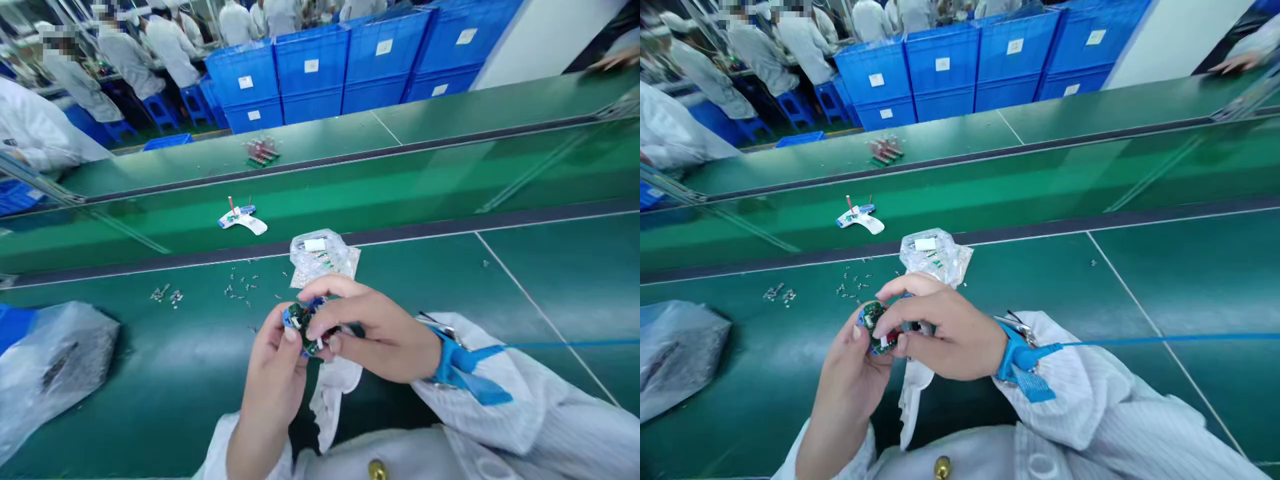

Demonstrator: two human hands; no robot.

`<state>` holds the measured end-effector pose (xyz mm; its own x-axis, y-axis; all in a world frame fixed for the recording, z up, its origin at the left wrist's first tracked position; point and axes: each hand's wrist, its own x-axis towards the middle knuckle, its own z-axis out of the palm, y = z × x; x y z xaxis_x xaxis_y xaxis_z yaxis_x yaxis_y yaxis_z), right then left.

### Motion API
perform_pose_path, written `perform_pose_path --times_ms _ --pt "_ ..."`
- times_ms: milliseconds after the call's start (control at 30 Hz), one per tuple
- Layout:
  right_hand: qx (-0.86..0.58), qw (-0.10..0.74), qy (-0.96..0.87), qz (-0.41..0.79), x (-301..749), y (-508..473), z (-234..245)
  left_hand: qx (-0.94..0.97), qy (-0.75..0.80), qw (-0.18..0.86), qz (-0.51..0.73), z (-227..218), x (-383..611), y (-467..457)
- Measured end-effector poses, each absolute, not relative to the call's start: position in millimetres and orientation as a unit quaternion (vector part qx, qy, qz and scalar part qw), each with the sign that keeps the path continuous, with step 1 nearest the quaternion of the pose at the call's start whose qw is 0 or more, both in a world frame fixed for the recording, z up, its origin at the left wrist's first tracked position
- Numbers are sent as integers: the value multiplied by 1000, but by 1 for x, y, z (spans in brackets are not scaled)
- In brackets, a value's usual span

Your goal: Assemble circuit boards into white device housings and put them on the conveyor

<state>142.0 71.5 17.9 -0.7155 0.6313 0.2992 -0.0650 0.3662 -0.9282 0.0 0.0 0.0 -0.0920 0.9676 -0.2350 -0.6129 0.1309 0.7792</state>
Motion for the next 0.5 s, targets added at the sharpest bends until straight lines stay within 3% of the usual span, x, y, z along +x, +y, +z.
perform_pose_path --times_ms 333,500 --pt "-147 310 -726 595 145 74 4 241 415 617 624 -1 3 1" --pt "-142 358 -663 641 144 77 -1 308 412 589 624 -2 -1 -1"
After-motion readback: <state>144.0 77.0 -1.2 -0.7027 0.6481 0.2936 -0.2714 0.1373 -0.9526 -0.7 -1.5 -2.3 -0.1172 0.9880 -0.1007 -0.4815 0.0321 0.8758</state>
